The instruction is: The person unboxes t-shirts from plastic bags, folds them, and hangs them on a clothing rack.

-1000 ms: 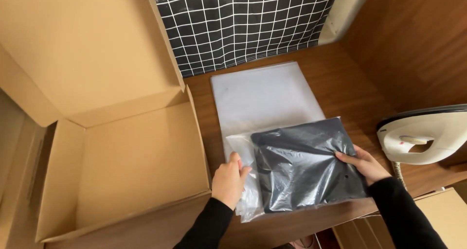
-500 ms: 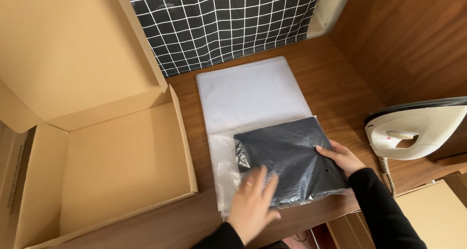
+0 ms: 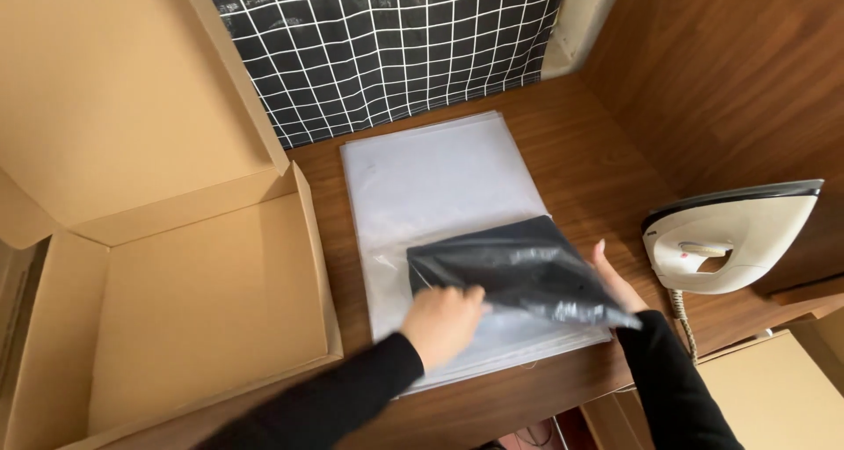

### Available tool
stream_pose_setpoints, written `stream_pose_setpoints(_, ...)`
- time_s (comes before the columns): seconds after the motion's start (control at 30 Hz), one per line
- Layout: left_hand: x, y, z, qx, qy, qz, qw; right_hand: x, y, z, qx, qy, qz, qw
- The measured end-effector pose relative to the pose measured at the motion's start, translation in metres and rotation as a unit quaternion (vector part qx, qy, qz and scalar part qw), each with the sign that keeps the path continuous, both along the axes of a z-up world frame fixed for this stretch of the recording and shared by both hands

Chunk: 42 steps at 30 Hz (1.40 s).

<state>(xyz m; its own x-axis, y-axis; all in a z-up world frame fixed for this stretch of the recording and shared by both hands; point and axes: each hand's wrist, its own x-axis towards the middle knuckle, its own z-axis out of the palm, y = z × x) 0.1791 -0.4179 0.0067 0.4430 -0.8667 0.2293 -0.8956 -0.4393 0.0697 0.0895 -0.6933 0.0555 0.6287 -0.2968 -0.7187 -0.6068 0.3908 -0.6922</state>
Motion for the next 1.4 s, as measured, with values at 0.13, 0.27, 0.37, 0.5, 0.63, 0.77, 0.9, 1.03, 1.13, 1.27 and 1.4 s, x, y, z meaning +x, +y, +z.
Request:
stream_pose_setpoints(0.13, 0.063, -0.014, 0.068, -0.017, 0.024, 0.057, 0.998, -0.007, -0.003, -0.016, 0.040, -0.075, -0.037, 0.996)
stream_pose_setpoints(0.27, 0.124, -0.030, 0.133, 0.009, 0.102, 0.115, 0.988, -0.006, -0.015, -0.046, -0.015, -0.076, 0.010, 0.997)
stream_pose_setpoints(0.37, 0.194, -0.048, 0.133, 0.000, 0.082, 0.161, 0.983, -0.006, -0.021, -0.053, 0.004, -0.080, 0.001, 0.997)
stream_pose_setpoints(0.5, 0.251, -0.067, 0.081, -0.041, 0.011, 0.215, 0.976, -0.005, -0.025, -0.056, 0.023, -0.077, -0.001, 0.997)
stream_pose_setpoints(0.63, 0.217, -0.083, 0.041, 0.012, -0.022, 0.257, 0.966, -0.004, -0.027, -0.054, 0.040, -0.061, -0.006, 0.997)
stream_pose_setpoints(0.77, 0.167, -0.081, -0.007, 0.231, 0.239, 0.300, 0.894, -0.005, -0.031, -0.058, 0.047, -0.041, -0.001, 0.998)
stream_pose_setpoints(0.9, 0.134, -0.062, 0.002, 0.232, 0.229, 0.306, 0.894, -0.005, -0.024, -0.047, 0.029, -0.037, 0.001, 0.999)
stream_pose_setpoints(1.03, 0.122, -0.033, -0.028, 0.118, 0.175, 0.285, 0.935, -0.005, -0.024, -0.048, 0.018, -0.053, 0.000, 0.998)
stream_pose_setpoints(1.13, 0.091, 0.009, -0.026, -0.015, 0.112, 0.188, 0.976, -0.003, -0.023, -0.049, 0.013, -0.057, 0.000, 0.998)
stream_pose_setpoints(1.27, 0.019, 0.087, -0.004, -0.042, 0.226, 0.014, 0.973, -0.001, -0.018, -0.043, -0.008, -0.045, 0.009, 0.999)
stream_pose_setpoints(1.4, -0.040, 0.147, -0.022, -0.006, 0.280, -0.008, 0.960, -0.005, -0.019, -0.048, -0.008, -0.083, 0.016, 0.996)
